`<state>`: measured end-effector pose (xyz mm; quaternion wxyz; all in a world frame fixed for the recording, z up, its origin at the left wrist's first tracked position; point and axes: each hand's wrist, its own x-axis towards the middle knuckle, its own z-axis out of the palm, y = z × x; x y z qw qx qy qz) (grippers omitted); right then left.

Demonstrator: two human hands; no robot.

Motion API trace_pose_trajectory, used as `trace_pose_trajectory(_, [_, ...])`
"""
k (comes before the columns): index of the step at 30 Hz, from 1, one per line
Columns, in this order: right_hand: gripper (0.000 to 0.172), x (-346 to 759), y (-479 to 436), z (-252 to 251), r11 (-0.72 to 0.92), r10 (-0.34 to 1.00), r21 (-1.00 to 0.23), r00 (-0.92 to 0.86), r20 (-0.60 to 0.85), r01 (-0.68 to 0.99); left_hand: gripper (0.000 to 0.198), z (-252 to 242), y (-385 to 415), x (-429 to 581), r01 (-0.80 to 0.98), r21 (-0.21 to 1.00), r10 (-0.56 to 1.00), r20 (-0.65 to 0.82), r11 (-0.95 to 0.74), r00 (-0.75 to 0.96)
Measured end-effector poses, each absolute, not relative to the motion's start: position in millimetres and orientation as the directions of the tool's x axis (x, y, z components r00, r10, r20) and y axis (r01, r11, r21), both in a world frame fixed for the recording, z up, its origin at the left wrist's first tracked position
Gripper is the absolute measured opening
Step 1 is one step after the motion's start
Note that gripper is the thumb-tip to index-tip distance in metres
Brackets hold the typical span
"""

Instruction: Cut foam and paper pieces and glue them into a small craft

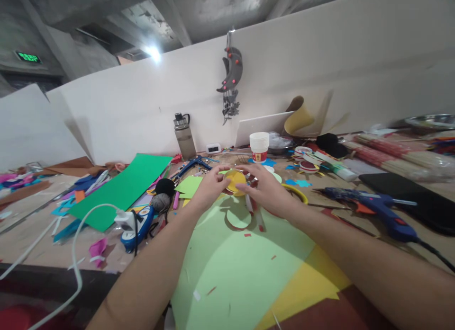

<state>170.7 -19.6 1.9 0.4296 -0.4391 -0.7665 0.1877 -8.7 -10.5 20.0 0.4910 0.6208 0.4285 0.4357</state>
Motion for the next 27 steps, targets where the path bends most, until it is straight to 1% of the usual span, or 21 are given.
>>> trace_pose_trajectory(4, [0.027, 169, -19, 2, 0.437, 0.898, -0.784, -0.158, 0.412, 0.441, 0.036, 19, -10, -7, 0.089, 0.982, 0.954, 0.135, -0.164, 0.269])
trace_pose_trajectory(6, [0.019, 170, -18, 0, 0.392, 0.919, -0.812, -0.142, 0.368, 0.432, 0.033, 19, -11, -6, 0.070, 0.985, 0.942, 0.131, -0.160, 0.310])
trace_pose_trajectory(8, [0.014, 170, -18, -1, 0.363, 0.930, -0.820, -0.118, 0.348, 0.442, 0.030, 19, -12, -5, 0.072, 0.985, 0.930, 0.122, -0.156, 0.348])
trace_pose_trajectory(10, [0.014, 170, -18, -2, 0.352, 0.932, -0.817, -0.093, 0.350, 0.458, 0.028, 18, -13, -3, 0.095, 0.983, 0.926, 0.111, -0.155, 0.361])
trace_pose_trajectory(13, [0.016, 170, -18, -1, 0.352, 0.931, -0.819, -0.083, 0.355, 0.452, 0.025, 18, -12, -2, 0.120, 0.980, 0.937, 0.110, -0.157, 0.330])
trace_pose_trajectory(17, [0.015, 168, -18, -1, 0.359, 0.933, -0.845, -0.132, 0.334, 0.396, 0.022, 17, -12, -1, 0.132, 0.979, 0.951, 0.114, -0.157, 0.289])
trace_pose_trajectory(19, [0.015, 168, -17, -2, 0.348, 0.937, -0.847, -0.135, 0.322, 0.402, 0.021, 18, -13, 0, 0.131, 0.979, 0.949, 0.110, -0.154, 0.295])
trace_pose_trajectory(22, [0.014, 168, -17, -4, 0.326, 0.945, -0.857, -0.116, 0.305, 0.400, 0.022, 20, -16, 2, 0.119, 0.984, 0.950, 0.089, -0.130, 0.300])
trace_pose_trajectory(25, [0.010, 167, -17, -4, 0.296, 0.955, -0.886, -0.103, 0.277, 0.357, 0.025, 19, -17, 3, 0.105, 0.989, 0.954, 0.071, -0.106, 0.291])
trace_pose_trajectory(27, [0.010, 167, -18, -4, 0.265, 0.964, -0.912, -0.100, 0.246, 0.313, 0.026, 18, -16, 2, 0.085, 0.992, 0.956, 0.067, -0.094, 0.284])
